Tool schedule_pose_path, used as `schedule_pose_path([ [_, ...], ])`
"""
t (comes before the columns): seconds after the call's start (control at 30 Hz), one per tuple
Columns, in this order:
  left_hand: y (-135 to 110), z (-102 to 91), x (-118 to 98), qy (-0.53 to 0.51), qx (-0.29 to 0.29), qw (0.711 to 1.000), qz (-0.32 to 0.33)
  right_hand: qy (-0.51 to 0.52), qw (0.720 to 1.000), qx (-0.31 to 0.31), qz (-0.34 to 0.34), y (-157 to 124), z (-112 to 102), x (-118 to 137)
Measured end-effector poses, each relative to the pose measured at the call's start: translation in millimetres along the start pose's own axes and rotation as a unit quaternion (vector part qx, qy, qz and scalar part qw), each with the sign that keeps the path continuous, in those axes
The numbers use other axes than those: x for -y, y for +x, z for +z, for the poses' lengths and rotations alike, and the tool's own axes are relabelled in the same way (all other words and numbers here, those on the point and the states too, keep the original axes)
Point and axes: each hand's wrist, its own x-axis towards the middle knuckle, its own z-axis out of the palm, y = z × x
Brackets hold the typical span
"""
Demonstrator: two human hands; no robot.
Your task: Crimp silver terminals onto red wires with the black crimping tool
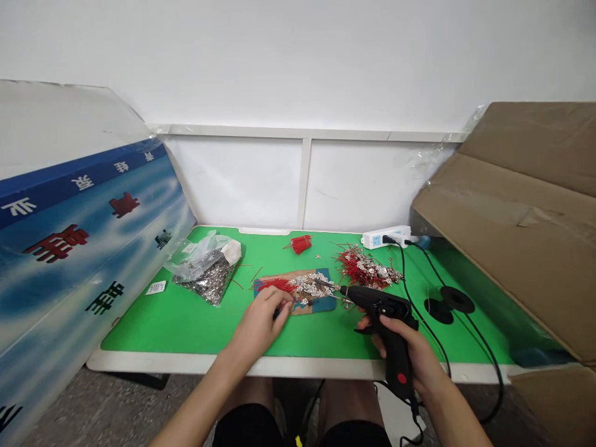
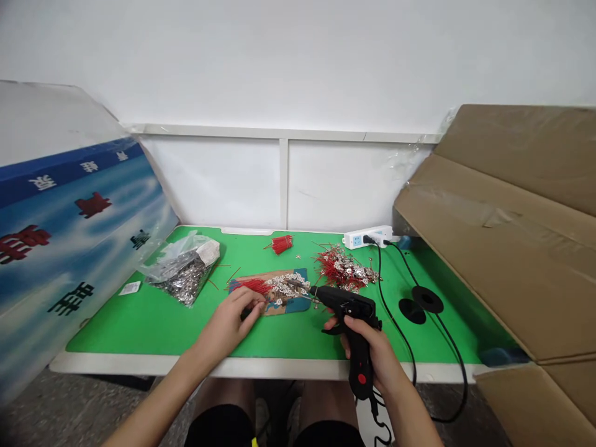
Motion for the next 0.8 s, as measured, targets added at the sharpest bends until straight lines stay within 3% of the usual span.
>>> schedule_pose_path([
  [0.17, -1, 3.0, -5, 0.121, -0.045, 0.992, -0.011, -0.041, 0.999, 0.003, 0.026, -1, -6, -1],
  [0.53, -1, 9.2, -3, 0.120, -0.028, 0.992, -0.012, -0.013, 1.000, 0.015, 0.022, 2, -9, -5],
  [0.8, -3, 7.8, -4, 0.118, -0.026, 0.993, -0.011, -0.029, 0.998, -0.003, 0.063, -5, 0, 6],
])
